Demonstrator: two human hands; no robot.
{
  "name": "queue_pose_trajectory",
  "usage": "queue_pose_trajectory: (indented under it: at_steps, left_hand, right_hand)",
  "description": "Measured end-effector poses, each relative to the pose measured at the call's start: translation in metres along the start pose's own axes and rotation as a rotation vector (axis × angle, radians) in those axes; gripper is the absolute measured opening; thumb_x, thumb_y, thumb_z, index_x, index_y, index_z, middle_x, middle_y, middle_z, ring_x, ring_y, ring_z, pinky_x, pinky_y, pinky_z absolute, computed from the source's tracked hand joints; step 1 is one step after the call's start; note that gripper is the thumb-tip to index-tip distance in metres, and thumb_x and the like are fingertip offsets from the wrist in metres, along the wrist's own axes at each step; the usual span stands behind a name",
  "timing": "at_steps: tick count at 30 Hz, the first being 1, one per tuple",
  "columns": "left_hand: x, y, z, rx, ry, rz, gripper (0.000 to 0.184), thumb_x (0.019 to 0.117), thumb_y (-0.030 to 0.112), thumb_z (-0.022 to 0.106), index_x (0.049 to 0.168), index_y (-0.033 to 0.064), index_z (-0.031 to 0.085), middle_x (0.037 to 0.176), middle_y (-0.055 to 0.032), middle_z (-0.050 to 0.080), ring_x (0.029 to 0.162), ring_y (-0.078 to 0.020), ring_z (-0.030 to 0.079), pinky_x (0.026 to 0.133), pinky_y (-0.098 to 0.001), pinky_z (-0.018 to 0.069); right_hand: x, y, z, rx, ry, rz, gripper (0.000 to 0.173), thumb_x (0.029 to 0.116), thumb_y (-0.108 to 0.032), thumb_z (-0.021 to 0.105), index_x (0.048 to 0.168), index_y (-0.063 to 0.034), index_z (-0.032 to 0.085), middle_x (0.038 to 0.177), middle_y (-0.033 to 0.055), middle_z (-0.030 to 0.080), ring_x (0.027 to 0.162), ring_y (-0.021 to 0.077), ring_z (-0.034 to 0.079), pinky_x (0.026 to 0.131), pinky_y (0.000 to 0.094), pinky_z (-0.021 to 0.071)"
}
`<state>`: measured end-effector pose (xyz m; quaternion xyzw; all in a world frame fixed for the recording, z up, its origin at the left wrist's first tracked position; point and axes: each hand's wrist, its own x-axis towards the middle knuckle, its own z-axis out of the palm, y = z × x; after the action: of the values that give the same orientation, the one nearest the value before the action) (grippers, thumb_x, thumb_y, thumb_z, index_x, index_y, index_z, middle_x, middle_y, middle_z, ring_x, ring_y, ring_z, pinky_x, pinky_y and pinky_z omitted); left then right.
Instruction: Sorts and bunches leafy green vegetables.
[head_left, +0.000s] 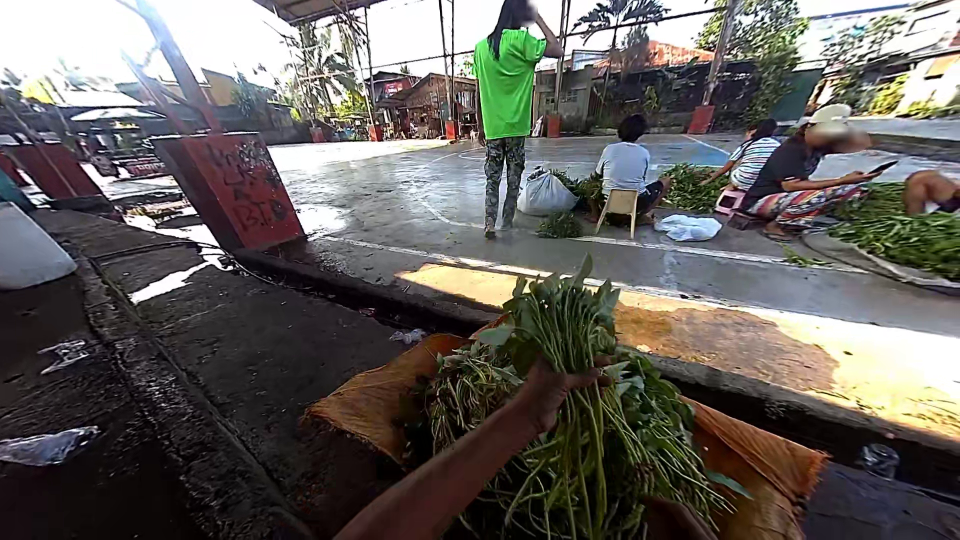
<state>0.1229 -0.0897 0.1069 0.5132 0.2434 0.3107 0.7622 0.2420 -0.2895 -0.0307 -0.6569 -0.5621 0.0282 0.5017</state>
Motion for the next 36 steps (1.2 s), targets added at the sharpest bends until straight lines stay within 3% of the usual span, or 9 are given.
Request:
queue_pose_trajectory:
  at_steps: [2,6,10,15,24,29,31,33,36]
  left_hand:
    - [-0.003,-0.039,-0.022,-0.103,0.121,-0.071,0.028,0.097,-0.007,0.06,0.124,-0.0052,0.054,0.107,-0.015,0.073,0.09,-0.022,0.074,0.085,-0.0345,0.0607]
    - [-0.01,-0.068,-0.065,-0.2,0.312,-0.091,0.023,0.0981,-0.004,0.061,0.119,-0.0051,0.053,0.092,-0.0146,0.072,0.085,-0.0227,0.073,0.081,-0.0355,0.0612]
    - [-0.014,-0.067,-0.098,-0.193,0.376,-0.046,0.018,0.1001,-0.004,0.057,0.117,-0.005,0.053,0.091,-0.0143,0.072,0.083,-0.022,0.073,0.08,-0.0346,0.0617]
    - [-0.016,-0.07,-0.115,-0.214,0.457,-0.029,0.017,0.1018,-0.002,0.056,0.118,-0.0052,0.051,0.09,-0.0147,0.071,0.082,-0.0229,0.073,0.08,-0.0358,0.0627]
    - [-0.012,-0.084,-0.124,-0.279,0.49,0.016,0.015,0.1033,0.0,0.054,0.117,-0.0063,0.053,0.094,-0.0155,0.072,0.086,-0.0227,0.074,0.083,-0.0355,0.062]
    - [-0.011,-0.083,-0.12,-0.431,0.523,0.002,0.018,0.103,-0.002,0.052,0.12,-0.0055,0.051,0.098,-0.0172,0.072,0.089,-0.0251,0.074,0.083,-0.0376,0.0624]
    - [-0.014,-0.084,-0.121,-0.405,0.504,-0.015,0.021,0.0993,-0.009,0.053,0.12,-0.0047,0.052,0.1,-0.0163,0.071,0.09,-0.0249,0.073,0.084,-0.0378,0.062]
    - [-0.018,-0.084,-0.122,-0.332,0.443,-0.015,0.022,0.0976,-0.011,0.054,0.119,-0.0044,0.052,0.1,-0.0153,0.071,0.089,-0.0244,0.073,0.084,-0.0381,0.0621]
    - [-0.027,-0.079,-0.117,-0.269,0.287,-0.012,0.021,0.0968,-0.011,0.053,0.116,-0.0023,0.055,0.097,-0.0129,0.072,0.089,-0.0229,0.073,0.085,-0.0382,0.0615]
  right_hand:
    - [0.019,-0.023,0.013,0.019,0.026,-0.042,0.02,0.097,-0.003,0.06,0.11,0.0063,0.072,0.094,0.0198,0.07,0.078,0.0233,0.069,0.073,0.0358,0.0598]
    - [0.036,-0.039,0.063,-0.039,-0.178,0.046,0.035,0.0937,-0.012,0.068,0.127,0.0004,0.068,0.117,0.0219,0.067,0.105,0.036,0.068,0.089,0.051,0.0582]
    - [0.046,-0.043,0.101,-0.061,-0.333,0.125,0.034,0.0966,-0.014,0.063,0.129,-0.004,0.068,0.109,0.0177,0.071,0.094,0.0348,0.071,0.084,0.053,0.0577]
    - [0.051,-0.038,0.129,-0.032,-0.363,0.166,0.039,0.0965,-0.013,0.062,0.134,-0.0026,0.062,0.109,0.018,0.07,0.09,0.0326,0.071,0.082,0.0503,0.0581]
    - [0.04,-0.049,0.133,0.129,-0.249,0.08,0.03,0.0882,-0.004,0.07,0.117,0.002,0.072,0.098,0.0163,0.071,0.075,0.0241,0.069,0.072,0.0392,0.0592]
    - [0.03,-0.057,0.142,0.071,-0.336,0.115,0.028,0.0945,-0.007,0.064,0.121,0.0012,0.072,0.1,0.0213,0.07,0.082,0.0339,0.071,0.076,0.0485,0.0594]
    - [0.031,-0.06,0.139,-0.004,-0.384,0.1,0.029,0.0952,-0.009,0.064,0.122,0.0001,0.071,0.105,0.0221,0.07,0.093,0.0375,0.07,0.083,0.0507,0.0582]
    - [0.033,-0.058,0.135,-0.087,-0.26,0.036,0.032,0.0906,-0.017,0.072,0.118,-0.0015,0.073,0.11,0.0215,0.069,0.104,0.0404,0.067,0.09,0.0523,0.0558]
    - [0.045,-0.045,0.132,-0.067,-0.071,0.064,0.063,0.0827,-0.032,0.079,0.133,0.0023,0.063,0.119,0.0266,0.064,0.109,0.0488,0.061,0.088,0.0629,0.0495]
